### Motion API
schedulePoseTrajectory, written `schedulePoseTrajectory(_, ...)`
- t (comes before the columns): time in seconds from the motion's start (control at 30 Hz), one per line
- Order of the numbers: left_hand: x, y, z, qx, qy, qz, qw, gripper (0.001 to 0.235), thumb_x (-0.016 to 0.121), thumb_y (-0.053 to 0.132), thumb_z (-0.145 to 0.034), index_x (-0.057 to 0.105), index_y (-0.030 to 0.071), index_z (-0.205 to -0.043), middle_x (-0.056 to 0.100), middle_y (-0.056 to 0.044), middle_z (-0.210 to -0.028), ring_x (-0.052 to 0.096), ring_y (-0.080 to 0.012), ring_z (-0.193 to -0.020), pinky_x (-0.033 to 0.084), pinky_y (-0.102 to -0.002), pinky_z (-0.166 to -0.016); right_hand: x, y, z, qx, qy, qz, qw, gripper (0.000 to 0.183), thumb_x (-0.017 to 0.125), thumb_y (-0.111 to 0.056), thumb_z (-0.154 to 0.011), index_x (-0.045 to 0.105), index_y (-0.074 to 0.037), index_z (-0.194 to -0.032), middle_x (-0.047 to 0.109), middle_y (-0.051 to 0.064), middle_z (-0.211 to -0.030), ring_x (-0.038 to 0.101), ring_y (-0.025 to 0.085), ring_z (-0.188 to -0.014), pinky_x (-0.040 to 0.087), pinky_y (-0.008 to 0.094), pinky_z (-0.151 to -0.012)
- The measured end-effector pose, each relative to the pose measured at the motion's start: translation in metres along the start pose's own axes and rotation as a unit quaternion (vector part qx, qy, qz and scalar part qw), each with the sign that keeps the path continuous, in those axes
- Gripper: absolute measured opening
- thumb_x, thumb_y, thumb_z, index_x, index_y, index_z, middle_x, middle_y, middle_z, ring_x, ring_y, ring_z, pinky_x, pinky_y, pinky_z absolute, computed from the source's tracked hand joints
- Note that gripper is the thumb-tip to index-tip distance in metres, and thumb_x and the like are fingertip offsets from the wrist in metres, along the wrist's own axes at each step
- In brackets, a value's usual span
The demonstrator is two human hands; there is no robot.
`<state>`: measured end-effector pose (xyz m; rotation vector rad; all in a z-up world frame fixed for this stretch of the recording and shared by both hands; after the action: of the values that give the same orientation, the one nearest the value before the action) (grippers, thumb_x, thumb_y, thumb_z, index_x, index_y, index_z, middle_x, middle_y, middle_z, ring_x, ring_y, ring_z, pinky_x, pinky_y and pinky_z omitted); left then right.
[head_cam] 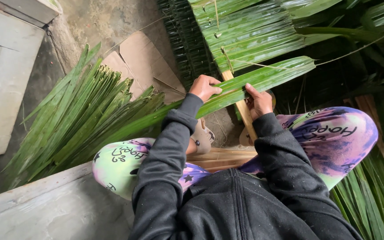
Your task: Weaving palm leaves onto a wooden frame to create a thatched panel
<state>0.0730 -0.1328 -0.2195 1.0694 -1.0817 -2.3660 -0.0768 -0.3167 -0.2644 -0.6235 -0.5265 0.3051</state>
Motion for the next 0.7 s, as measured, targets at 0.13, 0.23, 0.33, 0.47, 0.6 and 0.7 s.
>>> schedulePoseTrajectory(0.13,-0.003,-0.003,-0.001,-0.008,-0.004,-0.01,1.0,0.029,0.084,0.024,-0.074,0.083,0.019,-0.102,0.08,-0.008,-0.092,0.076,-0.03,-0.094,0.058,-0.042,-0.087,0.004,-0.003,0.003,-0.001,0.016,0.003,1.0,0.038,0.095,-0.007,-0.075,0.063,-0.002,-0.094,0.069,0.01,-0.081,0.073,0.026,-0.067,0.065,0.034,-0.06)
schedulePoseTrajectory(0.23,-0.003,-0.004,-0.002,-0.012,-0.018,-0.019,1.0,0.031,0.084,0.03,-0.072,0.082,0.02,-0.102,0.079,-0.007,-0.092,0.075,-0.0295,-0.097,0.058,-0.042,-0.088,-0.001,0.003,-0.009,-0.002,0.032,0.009,0.999,0.038,0.095,-0.006,-0.074,0.064,-0.001,-0.094,0.07,0.009,-0.081,0.074,0.027,-0.067,0.064,0.035,-0.059)
schedulePoseTrajectory(0.33,-0.005,-0.002,-0.002,-0.025,-0.031,-0.008,0.999,0.031,0.085,0.032,-0.071,0.083,0.021,-0.101,0.08,-0.008,-0.093,0.075,-0.0289,-0.098,0.057,-0.043,-0.088,-0.002,0.003,-0.018,0.002,0.048,0.012,0.999,0.04,0.096,-0.006,-0.073,0.063,-0.002,-0.096,0.069,0.009,-0.082,0.073,0.028,-0.068,0.063,0.037,-0.06)
schedulePoseTrajectory(0.47,-0.016,0.005,-0.012,-0.038,-0.011,-0.009,0.999,0.033,0.087,0.028,-0.071,0.082,0.019,-0.102,0.08,-0.008,-0.101,0.074,-0.0287,-0.106,0.057,-0.041,-0.093,-0.005,0.0,-0.038,-0.02,0.097,0.017,0.995,0.043,0.095,-0.005,-0.074,0.059,0.001,-0.095,0.056,0.011,-0.083,0.06,0.024,-0.069,0.056,0.037,-0.055)
schedulePoseTrajectory(0.6,-0.014,-0.006,-0.034,-0.037,0.012,-0.001,0.999,0.033,0.089,0.026,-0.072,0.082,0.018,-0.103,0.08,-0.009,-0.102,0.073,-0.0309,-0.108,0.057,-0.044,-0.093,-0.003,0.0,-0.06,-0.04,0.089,0.022,0.995,0.044,0.094,-0.007,-0.077,0.055,0.001,-0.095,0.051,0.011,-0.085,0.058,0.022,-0.071,0.057,0.036,-0.055)
schedulePoseTrajectory(0.7,-0.011,-0.007,-0.037,-0.052,0.019,0.006,0.998,0.034,0.09,0.026,-0.074,0.081,0.019,-0.106,0.08,-0.006,-0.1,0.074,-0.0275,-0.106,0.058,-0.041,-0.093,0.012,-0.015,-0.038,-0.046,0.084,0.017,0.995,0.047,0.094,-0.009,-0.079,0.055,0.003,-0.1,0.05,0.012,-0.092,0.056,0.022,-0.078,0.058,0.041,-0.061)
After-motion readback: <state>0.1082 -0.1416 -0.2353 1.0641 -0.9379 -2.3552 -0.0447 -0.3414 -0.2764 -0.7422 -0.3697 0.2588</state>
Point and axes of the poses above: each hand's wrist, its own z-axis away from the middle knuckle, its own x-axis out of the palm, y = z × x, the point moved 4 cm from there along -z, towards the middle knuckle
